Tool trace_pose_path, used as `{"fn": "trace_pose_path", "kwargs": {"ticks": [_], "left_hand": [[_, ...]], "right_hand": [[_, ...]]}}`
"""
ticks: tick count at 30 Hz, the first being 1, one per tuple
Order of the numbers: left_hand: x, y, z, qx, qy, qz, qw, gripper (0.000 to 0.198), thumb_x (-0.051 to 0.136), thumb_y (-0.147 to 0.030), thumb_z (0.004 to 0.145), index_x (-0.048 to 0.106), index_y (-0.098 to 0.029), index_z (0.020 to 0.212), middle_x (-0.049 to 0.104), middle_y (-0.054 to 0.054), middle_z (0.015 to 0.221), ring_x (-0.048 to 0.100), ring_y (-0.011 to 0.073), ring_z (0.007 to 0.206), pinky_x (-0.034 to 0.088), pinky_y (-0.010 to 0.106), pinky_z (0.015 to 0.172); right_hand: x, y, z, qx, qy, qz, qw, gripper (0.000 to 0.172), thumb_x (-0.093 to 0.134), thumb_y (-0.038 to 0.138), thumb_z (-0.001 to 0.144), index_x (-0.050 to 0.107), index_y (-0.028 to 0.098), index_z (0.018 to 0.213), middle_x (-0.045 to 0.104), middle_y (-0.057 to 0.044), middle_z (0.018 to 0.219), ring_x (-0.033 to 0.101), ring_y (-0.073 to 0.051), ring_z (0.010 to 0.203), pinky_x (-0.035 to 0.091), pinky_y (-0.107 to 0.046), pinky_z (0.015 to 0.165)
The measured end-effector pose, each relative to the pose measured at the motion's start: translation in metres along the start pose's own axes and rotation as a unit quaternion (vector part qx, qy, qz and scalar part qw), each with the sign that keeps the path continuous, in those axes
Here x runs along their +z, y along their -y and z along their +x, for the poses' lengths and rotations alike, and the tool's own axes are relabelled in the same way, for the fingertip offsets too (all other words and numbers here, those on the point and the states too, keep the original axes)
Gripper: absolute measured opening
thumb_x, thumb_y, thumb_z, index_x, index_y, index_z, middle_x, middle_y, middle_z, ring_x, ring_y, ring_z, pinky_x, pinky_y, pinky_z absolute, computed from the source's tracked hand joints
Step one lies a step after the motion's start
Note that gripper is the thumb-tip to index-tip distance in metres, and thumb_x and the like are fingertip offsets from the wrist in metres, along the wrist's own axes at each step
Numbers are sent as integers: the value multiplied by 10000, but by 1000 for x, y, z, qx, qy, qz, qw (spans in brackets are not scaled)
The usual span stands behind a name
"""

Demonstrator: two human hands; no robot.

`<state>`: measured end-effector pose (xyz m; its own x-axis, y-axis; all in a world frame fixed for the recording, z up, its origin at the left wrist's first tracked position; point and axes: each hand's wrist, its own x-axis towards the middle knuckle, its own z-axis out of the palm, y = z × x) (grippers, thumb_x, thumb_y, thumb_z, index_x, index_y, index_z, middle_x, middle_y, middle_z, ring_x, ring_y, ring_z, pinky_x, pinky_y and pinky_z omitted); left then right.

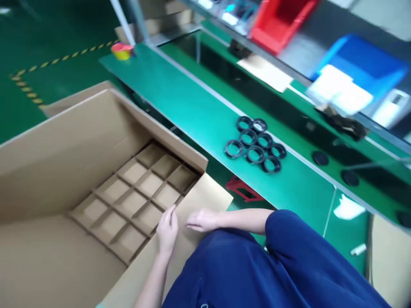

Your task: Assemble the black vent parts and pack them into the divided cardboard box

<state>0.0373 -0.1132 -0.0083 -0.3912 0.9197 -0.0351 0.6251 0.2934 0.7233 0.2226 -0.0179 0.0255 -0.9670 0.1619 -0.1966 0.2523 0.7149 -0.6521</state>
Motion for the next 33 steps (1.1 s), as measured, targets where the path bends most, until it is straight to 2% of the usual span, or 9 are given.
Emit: {"fn": "trace_pose_path", "kwargs": {"ticks": [3,7,13,18,22,25,27,30,33], "left_hand": [[24,-32,-24,47,99,-43,993,391,416,-419,995,720,-246,1170,756,91,1220,716,272,1162,567,440,1076],[58,-60,-45,84,256,-84,959,453,434,-407,965,670,-241,1315,741,87,1276,723,270,1159,576,445,1067],[97,-72,-52,118,386,-53,914,433,456,-347,911,698,-212,1244,776,89,1192,757,257,1077,607,421,1015],[121,-101,-56,192,450,61,870,414,502,-261,910,701,-201,1269,772,90,1208,736,236,1135,565,395,1081],[162,-147,-42,252,418,98,867,409,513,-224,943,684,-167,1309,727,115,1309,686,244,1233,512,404,1142],[207,-195,-24,264,400,109,871,416,504,-215,959,668,-146,1335,706,125,1345,649,258,1286,489,430,1159],[239,-233,-17,272,403,113,867,424,492,-217,967,660,-132,1347,695,144,1359,637,276,1302,483,455,1158],[282,-287,-19,295,434,110,844,422,506,-247,972,665,-143,1350,697,147,1353,664,278,1259,509,442,1125],[307,-324,-27,312,474,97,817,432,524,-303,977,657,-190,1373,696,122,1361,690,262,1213,530,407,1093]], "right_hand": [[-2,-4,-35,150,-31,-12,988,349,417,285,1068,710,138,1188,756,-126,1154,708,-206,997,553,-303,826],[7,4,-84,320,-66,-11,945,371,416,319,1071,713,116,1161,758,-141,1145,722,-239,1001,554,-323,830],[37,27,-163,413,-60,27,909,304,602,368,993,728,152,1165,748,-131,1175,720,-277,1058,551,-365,889],[62,23,-234,501,-116,89,853,325,595,324,994,713,139,1234,706,-185,1262,687,-310,1170,541,-386,950],[72,-3,-285,499,-132,110,849,390,563,305,993,685,100,1301,686,-229,1283,682,-340,1186,530,-416,987],[75,-30,-331,498,-164,153,838,416,593,303,958,693,121,1318,689,-209,1308,687,-321,1180,526,-393,1002],[74,-51,-370,503,-206,194,817,406,615,312,931,719,155,1290,717,-164,1284,696,-291,1162,525,-361,1004],[62,-95,-444,534,-298,256,749,287,615,310,904,787,177,1091,786,-101,1093,724,-257,1055,539,-331,964],[34,-153,-524,570,-401,304,650,247,559,290,922,764,155,901,775,-85,857,733,-221,884,559,-324,887]]}}
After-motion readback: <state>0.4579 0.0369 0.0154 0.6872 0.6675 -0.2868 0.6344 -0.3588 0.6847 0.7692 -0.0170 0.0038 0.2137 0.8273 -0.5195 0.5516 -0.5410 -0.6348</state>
